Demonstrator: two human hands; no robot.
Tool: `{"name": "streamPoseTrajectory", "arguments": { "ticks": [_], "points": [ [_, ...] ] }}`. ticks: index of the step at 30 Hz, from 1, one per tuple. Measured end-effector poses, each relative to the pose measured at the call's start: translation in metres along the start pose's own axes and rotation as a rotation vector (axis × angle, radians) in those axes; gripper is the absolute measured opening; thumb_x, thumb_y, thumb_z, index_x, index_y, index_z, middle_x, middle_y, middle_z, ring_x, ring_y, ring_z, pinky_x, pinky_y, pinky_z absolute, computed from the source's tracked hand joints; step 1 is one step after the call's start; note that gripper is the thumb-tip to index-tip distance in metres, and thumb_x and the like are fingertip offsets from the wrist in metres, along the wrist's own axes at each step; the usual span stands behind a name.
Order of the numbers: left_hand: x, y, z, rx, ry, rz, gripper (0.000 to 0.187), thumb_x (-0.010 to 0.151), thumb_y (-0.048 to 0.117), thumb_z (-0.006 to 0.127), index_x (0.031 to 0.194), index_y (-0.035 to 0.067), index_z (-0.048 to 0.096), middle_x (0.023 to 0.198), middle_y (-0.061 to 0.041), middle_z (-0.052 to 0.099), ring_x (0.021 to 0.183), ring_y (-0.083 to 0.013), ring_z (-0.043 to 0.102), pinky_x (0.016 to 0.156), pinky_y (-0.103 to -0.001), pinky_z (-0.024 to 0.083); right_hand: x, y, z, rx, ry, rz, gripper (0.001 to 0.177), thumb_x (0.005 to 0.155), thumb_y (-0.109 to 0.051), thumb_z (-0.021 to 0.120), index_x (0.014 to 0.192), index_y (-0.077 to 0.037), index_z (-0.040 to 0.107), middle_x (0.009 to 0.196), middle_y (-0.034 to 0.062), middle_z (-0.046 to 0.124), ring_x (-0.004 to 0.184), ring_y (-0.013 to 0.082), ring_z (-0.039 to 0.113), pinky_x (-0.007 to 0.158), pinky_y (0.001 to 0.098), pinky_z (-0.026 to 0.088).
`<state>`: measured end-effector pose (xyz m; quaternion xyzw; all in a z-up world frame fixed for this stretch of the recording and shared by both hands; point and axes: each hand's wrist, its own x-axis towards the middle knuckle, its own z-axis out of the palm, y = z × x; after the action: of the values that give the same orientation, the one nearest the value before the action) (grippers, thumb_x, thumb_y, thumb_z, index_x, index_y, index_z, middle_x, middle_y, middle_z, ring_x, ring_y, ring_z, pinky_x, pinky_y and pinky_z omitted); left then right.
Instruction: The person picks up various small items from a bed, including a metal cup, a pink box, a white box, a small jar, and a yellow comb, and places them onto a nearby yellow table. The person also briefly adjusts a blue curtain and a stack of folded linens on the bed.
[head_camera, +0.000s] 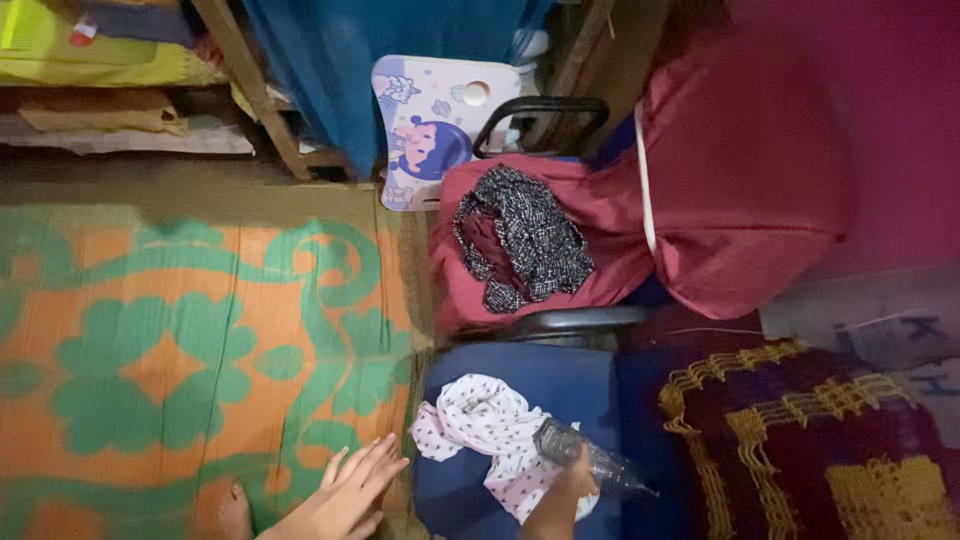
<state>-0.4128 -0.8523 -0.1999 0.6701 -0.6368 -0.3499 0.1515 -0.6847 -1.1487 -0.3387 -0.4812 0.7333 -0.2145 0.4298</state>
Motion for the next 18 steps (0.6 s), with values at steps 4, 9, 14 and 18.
{"name": "streamPoseTrajectory", "arguments": {
  "ticks": [4,9,14,18],
  "points": [
    [-0.014,-0.014,-0.006,0.056,0.032,-0.1,0.091,0.085,0.024,0.078,0.155,0.014,0.021,0.169,-0.02,0.006,0.153,-0.0386,0.015,0.113,-0.062,0.018,-0.027,-0.028,0.01,-0.055,0.01,-0.028,0.083,0.06,-0.022,0.092,0.127,-0.002,0.047,0.1,0.0279,0.069,0.093,0.043,0.066,0.087,0.0506,0.052],
    [-0.044,-0.032,-0.033,0.121,0.267,-0.183,0.093,0.082,0.021,0.078,0.158,0.017,0.024,0.166,-0.018,0.01,0.15,-0.0362,0.023,0.116,-0.06,0.022,-0.087,-0.083,0.045,-0.164,0.104,-0.271,0.082,0.058,-0.021,0.093,0.124,-0.003,0.048,0.094,0.0273,0.071,0.088,0.0424,0.068,0.084,0.0507,0.054],
    [-0.138,-0.036,-0.113,-0.128,0.432,-0.259,0.087,0.092,0.025,0.076,0.158,0.011,0.021,0.168,-0.021,0.01,0.149,-0.0408,0.022,0.117,-0.056,0.023,-0.22,-0.124,0.124,-0.162,-0.298,-0.349,0.081,0.058,-0.021,0.092,0.124,-0.007,0.048,0.088,0.0298,0.071,0.079,0.0493,0.068,0.075,0.0557,0.055],
    [-0.221,-0.054,-0.175,-0.188,0.644,-0.238,0.088,0.091,0.024,0.075,0.158,0.009,0.022,0.166,-0.022,0.013,0.15,-0.0421,0.024,0.117,-0.053,0.026,-0.36,-0.164,0.212,-0.252,-0.615,-0.683,0.089,0.049,-0.02,0.098,0.122,-0.007,0.049,0.101,0.0179,0.075,0.092,0.0329,0.075,0.081,0.0424,0.059]
  ]
}}
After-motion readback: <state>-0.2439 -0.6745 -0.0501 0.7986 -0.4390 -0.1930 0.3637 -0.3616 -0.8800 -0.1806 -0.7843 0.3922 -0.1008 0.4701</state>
